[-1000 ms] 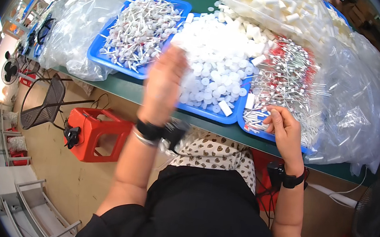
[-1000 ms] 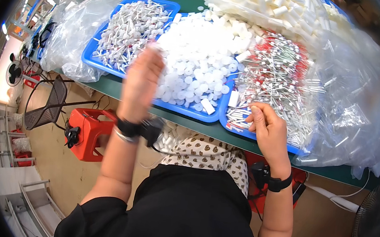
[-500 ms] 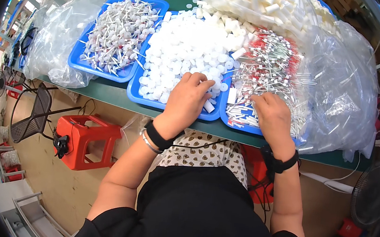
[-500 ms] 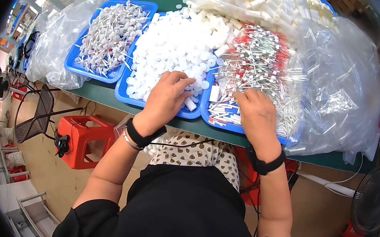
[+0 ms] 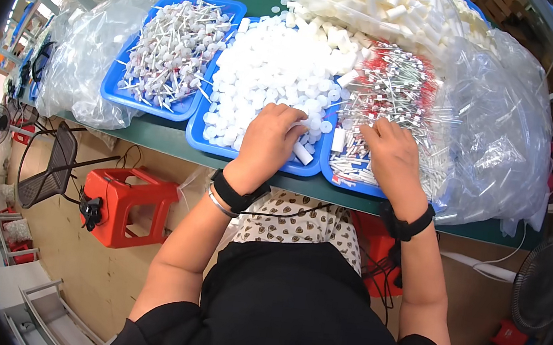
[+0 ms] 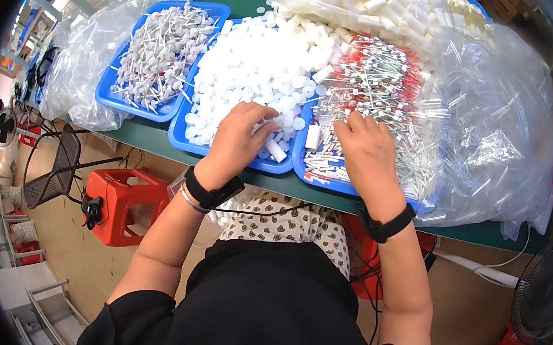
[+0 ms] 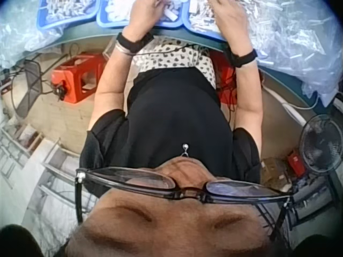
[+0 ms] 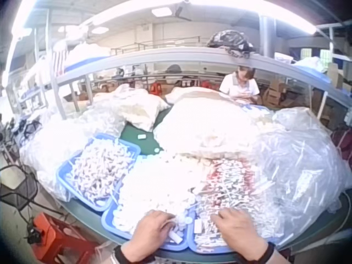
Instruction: The person sits at a table and repeatedly picks up small white plastic caps and thin metal rods. They insert the metal rods into the caps and place the assembled units into a blue tray. The process is repetitive and involves handling small parts by hand.
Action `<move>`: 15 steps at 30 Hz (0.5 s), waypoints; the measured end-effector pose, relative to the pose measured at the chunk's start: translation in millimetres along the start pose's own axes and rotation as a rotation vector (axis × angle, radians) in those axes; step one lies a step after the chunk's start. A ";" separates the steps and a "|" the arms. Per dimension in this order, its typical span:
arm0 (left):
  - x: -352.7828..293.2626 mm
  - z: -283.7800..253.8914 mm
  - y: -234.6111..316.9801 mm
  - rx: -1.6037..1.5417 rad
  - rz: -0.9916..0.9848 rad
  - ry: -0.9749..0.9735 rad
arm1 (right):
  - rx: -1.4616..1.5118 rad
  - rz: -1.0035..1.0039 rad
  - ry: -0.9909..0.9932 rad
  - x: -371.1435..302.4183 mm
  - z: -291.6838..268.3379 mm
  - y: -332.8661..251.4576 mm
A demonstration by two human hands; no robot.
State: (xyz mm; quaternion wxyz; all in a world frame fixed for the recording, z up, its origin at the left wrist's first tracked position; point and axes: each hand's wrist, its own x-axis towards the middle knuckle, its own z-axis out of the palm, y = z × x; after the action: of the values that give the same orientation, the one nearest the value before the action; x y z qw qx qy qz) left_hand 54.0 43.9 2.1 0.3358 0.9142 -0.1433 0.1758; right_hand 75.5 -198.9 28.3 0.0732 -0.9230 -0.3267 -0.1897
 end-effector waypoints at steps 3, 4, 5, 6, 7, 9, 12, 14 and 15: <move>0.9 -7.4 7.4 -0.225 -0.190 -0.027 | -0.072 -0.025 -0.052 0.8 3.9 4.4; 0.4 -10.4 10.6 -0.326 -0.270 -0.049 | -0.062 -0.031 -0.054 0.9 3.0 5.3; -0.4 -12.2 12.5 -0.506 -0.381 -0.079 | -0.051 -0.037 -0.055 0.7 2.6 6.3; -1.4 -13.7 14.2 -0.686 -0.490 -0.110 | 0.022 -0.021 0.002 -0.3 2.4 6.8; -3.9 -15.4 15.1 -0.865 -0.602 -0.139 | 0.099 -0.006 0.059 -1.6 2.5 5.9; -10.3 -13.0 20.2 -1.265 -0.721 -0.150 | 0.192 0.027 0.129 -4.6 -2.9 2.7; -21.5 -4.4 30.5 -1.625 -0.855 -0.178 | 0.232 0.076 0.189 -9.8 -20.9 -5.5; -27.2 2.2 36.5 -1.756 -0.889 -0.215 | 0.253 0.091 0.164 -14.2 -32.9 -12.7; -29.8 5.3 38.0 -1.786 -0.906 -0.219 | 0.263 0.098 0.151 -16.0 -38.2 -15.9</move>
State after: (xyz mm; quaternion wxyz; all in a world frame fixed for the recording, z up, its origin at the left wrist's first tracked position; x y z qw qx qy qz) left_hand 14.0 16.8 7.3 0.9182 0.3074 0.1084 -0.2250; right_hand 42.5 -205.7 57.2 0.2270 -0.9034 -0.2967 -0.2106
